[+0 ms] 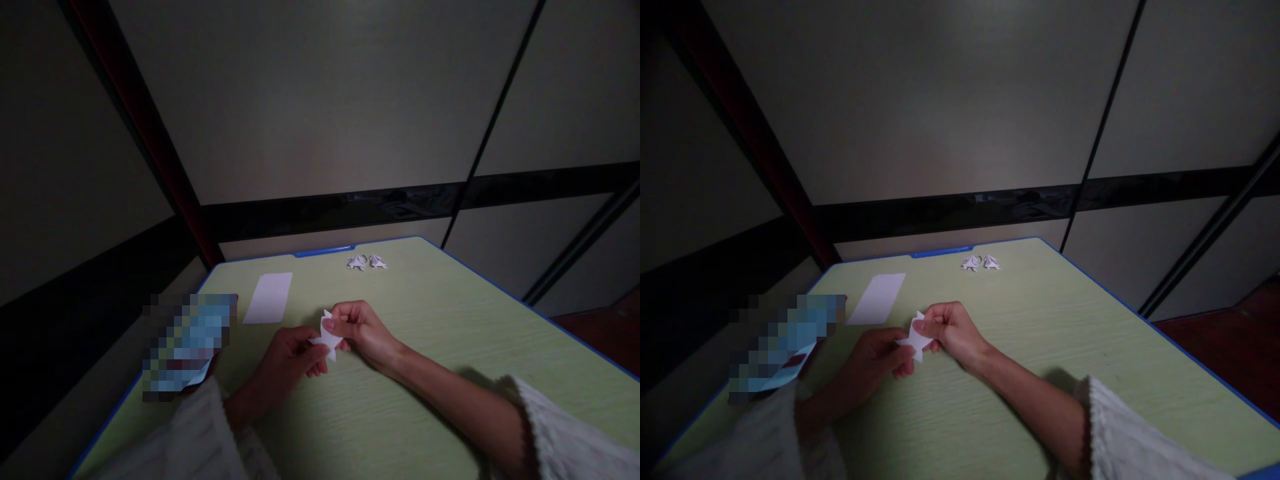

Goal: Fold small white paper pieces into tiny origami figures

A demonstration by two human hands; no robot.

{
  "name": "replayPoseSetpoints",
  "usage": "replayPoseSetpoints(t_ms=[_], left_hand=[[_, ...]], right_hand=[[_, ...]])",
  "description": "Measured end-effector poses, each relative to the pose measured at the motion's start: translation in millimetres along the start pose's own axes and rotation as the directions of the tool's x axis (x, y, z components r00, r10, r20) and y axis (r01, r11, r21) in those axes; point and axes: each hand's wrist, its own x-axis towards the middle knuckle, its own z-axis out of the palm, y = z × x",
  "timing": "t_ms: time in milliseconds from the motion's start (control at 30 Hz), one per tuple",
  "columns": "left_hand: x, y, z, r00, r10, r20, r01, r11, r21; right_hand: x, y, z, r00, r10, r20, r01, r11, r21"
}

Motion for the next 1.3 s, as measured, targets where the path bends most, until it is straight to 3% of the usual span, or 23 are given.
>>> replayPoseSetpoints(t_ms=[333,700,933,1300], left_hand=[[11.1,-3.4,-3.9,0.993,-0.106,-0.046,0.103,0.993,-0.060],[9.9,-1.6,-0.1,0.995,-0.091,-0.048,0.090,0.996,-0.019],[1.5,8.4,3.8,0.992,-0.047,-0.120,0.053,0.998,0.047],[6.8,-2.6,4.5,0.989,-0.063,-0.131,0.067,0.997,0.025]], right_hand=[[3.5,3.1,-7.0,0.993,-0.053,-0.105,0.056,0.998,0.027],[1.7,2.8,-4.2,0.986,-0.081,-0.143,0.072,0.995,-0.067],[3.0,6.4,0.1,0.977,-0.122,-0.175,0.103,0.988,-0.116],[3.5,4.7,-3.7,0.980,-0.105,-0.167,0.095,0.993,-0.071]])
